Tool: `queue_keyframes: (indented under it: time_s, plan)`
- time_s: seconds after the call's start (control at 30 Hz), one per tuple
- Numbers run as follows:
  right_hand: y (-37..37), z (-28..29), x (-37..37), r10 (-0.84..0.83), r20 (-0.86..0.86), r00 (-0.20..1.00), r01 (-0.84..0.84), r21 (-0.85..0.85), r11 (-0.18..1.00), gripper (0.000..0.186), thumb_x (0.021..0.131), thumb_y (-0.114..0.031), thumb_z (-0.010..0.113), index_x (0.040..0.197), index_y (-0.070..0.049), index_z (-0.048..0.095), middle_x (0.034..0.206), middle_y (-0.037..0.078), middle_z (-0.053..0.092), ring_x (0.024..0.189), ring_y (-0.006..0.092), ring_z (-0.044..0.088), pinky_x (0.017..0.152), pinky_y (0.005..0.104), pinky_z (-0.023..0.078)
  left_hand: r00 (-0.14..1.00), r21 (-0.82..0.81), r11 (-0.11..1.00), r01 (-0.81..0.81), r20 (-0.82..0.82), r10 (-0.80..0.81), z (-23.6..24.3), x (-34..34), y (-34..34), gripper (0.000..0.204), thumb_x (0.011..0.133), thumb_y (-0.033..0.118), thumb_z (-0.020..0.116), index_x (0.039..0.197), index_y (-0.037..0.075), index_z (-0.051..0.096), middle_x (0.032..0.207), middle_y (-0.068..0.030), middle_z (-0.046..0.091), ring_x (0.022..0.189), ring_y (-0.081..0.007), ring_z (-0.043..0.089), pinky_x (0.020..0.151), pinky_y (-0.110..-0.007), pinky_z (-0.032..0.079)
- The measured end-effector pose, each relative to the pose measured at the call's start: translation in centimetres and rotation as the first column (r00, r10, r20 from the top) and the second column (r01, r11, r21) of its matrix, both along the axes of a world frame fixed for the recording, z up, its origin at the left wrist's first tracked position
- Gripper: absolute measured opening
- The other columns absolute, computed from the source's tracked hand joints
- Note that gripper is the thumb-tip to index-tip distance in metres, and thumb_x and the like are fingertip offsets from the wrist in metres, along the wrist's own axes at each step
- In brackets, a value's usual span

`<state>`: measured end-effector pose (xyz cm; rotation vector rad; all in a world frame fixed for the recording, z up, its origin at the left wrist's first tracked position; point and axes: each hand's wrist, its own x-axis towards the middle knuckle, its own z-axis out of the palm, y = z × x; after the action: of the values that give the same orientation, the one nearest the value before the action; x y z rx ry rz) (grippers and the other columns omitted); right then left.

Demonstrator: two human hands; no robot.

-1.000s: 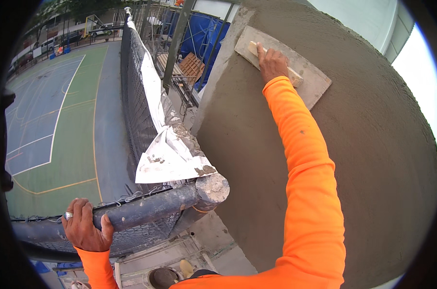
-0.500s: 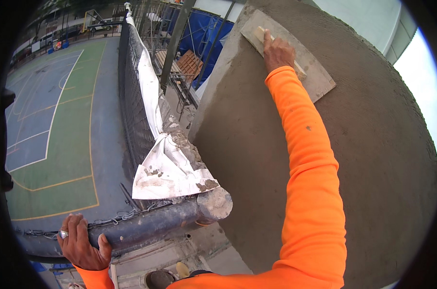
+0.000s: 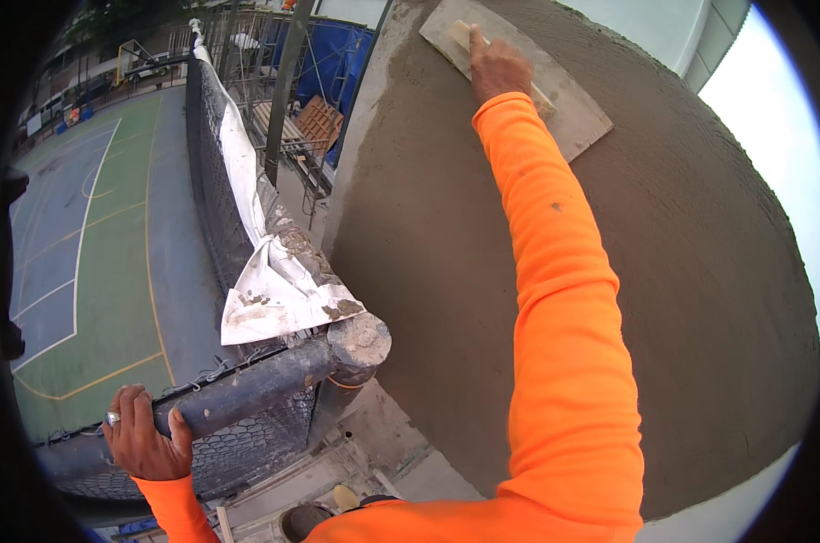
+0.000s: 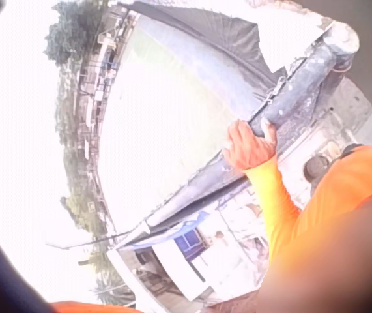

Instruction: The person mixes cement in a bucket, then scoops it with a trowel and applies it to a vertical wall. They smooth the surface with a float, repeating the cycle of scooping and spreading to build up a uniform plaster layer.

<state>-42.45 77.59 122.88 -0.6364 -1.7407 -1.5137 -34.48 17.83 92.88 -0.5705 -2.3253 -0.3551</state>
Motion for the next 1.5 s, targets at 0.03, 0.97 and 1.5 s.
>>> queue_keyframes:
  time_s: [0.03,0.97,1.5]
  plan:
    - [-0.5,0.5,1.7,0.015,-0.006,1.0,-0.015,0.019,1.0,0.059,0.1,-0.014,0.059,0.157,-0.026,0.049,0.092,0.008,0.066,0.081,0.0258,0.071,0.063,0.0451,0.059,1.0,0.001,1.0,0.0,-0.002,0.0,-0.1,0.0,-0.1,0.049,0.097,0.043,0.055,0.101,-0.004,0.067,0.109,-0.0208,0.069,0.109,-0.0408,0.066,0.093,-0.048,0.047]
    - [-21.0,-27.1,59.4,0.087,-0.039,0.995,-0.092,-0.636,0.766,0.088,0.084,-0.019,0.082,0.162,-0.013,0.04,0.092,0.008,0.058,0.08,0.0279,0.059,0.072,0.0418,0.051,0.931,0.131,0.964,0.231,-0.318,-0.179,-1.1,2.3,-1.8,0.036,0.085,0.024,0.076,0.114,0.002,0.072,0.135,-0.0178,0.063,0.137,-0.0355,0.052,0.112,-0.055,0.04]
    - [-46.2,-56.6,31.0,0.988,0.009,-0.151,-0.159,-0.987,-0.015,0.039,0.092,-0.022,0.059,0.129,-0.01,0.063,0.106,0.001,0.063,0.101,0.02,0.061,0.085,0.0353,0.048,-0.013,0.047,0.026,-0.999,0.251,-0.968,-30.3,26.5,-7.3,0.1,0.082,0.078,0.07,0.137,-0.004,0.055,0.136,-0.0216,0.062,0.13,-0.0365,0.057,0.104,-0.052,0.049]
